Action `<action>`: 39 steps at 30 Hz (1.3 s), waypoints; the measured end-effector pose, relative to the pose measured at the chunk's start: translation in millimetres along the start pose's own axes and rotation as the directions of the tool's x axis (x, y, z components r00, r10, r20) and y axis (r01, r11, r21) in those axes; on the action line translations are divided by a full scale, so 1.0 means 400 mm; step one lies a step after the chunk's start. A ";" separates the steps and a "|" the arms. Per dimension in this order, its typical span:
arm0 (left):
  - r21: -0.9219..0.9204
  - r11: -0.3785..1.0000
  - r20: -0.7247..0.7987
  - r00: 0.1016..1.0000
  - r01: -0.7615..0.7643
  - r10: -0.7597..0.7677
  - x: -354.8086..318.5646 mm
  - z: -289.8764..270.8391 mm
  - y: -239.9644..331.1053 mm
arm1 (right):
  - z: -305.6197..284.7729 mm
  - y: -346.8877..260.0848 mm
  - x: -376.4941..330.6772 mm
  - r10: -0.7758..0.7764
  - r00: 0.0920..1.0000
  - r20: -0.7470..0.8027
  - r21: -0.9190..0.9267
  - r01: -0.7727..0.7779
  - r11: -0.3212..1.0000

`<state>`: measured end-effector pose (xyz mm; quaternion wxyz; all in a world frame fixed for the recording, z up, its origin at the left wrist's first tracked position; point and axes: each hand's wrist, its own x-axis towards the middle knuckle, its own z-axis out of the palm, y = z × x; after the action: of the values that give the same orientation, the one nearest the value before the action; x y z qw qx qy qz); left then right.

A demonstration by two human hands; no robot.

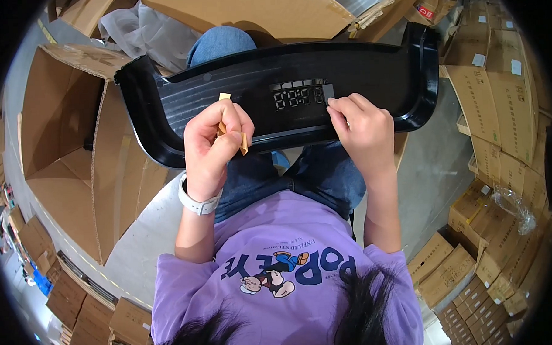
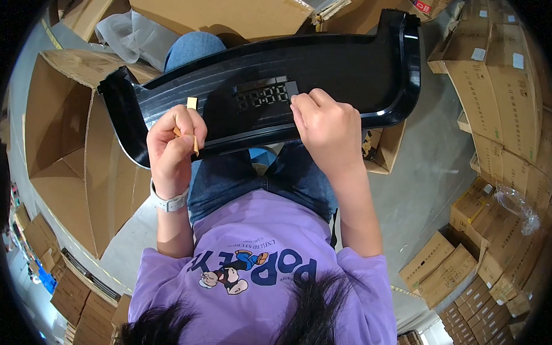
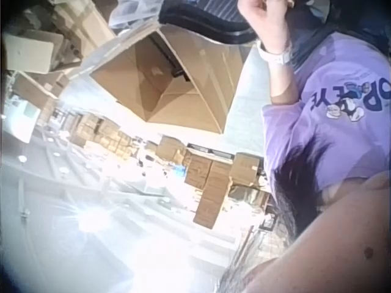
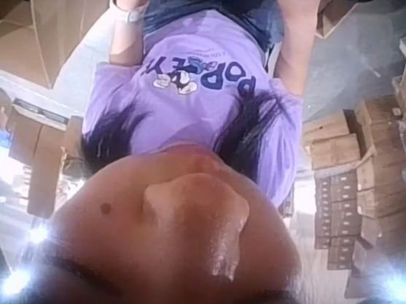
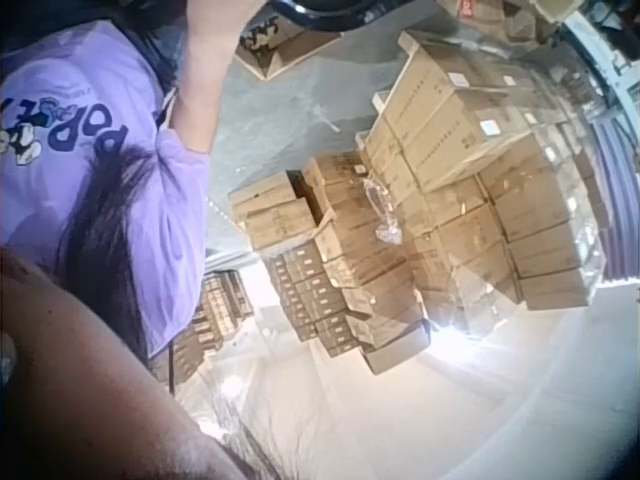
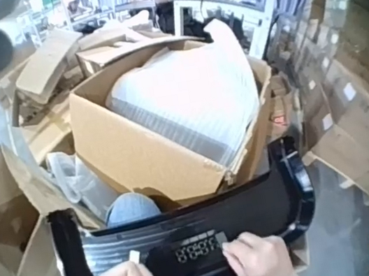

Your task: Applying small black adhesive stickers to plastic components in a warehouse.

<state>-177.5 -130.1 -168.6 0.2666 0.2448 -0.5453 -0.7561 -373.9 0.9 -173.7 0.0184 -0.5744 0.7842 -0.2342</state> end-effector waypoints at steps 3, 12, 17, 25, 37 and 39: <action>0.008 1.000 -0.005 1.000 -0.016 0.016 -0.002 -0.008 0.006 | -0.027 0.005 0.001 0.003 0.993 0.119 0.019 -0.005 1.000; -0.327 0.944 0.060 0.996 -0.047 0.070 -0.034 -0.037 0.028 | -0.019 0.025 0.022 0.013 0.996 0.086 0.090 -0.021 0.996; -0.610 0.786 0.086 0.995 0.099 -0.058 -0.063 -0.090 0.041 | -0.055 0.021 0.017 -0.118 0.950 0.288 0.147 0.077 0.986; -0.677 0.734 -0.121 0.979 0.040 -0.165 -0.095 -0.100 0.047 | 0.049 -0.160 0.171 -0.429 0.894 0.131 0.282 0.381 0.880; -0.551 0.822 -0.106 0.965 0.144 -0.239 -0.066 -0.096 0.055 | 0.143 -0.204 0.204 -0.493 0.846 0.204 0.294 0.427 0.855; -0.506 0.854 -0.120 0.971 0.120 -0.207 -0.060 -0.095 0.049 | 0.100 -0.231 0.197 -0.304 0.939 0.161 0.597 0.153 0.788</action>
<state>-132.1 -145.5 -158.6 0.3004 0.2774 -0.2859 -0.8666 -306.2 -106.1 -154.5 0.2604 -0.6577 0.5917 -0.3867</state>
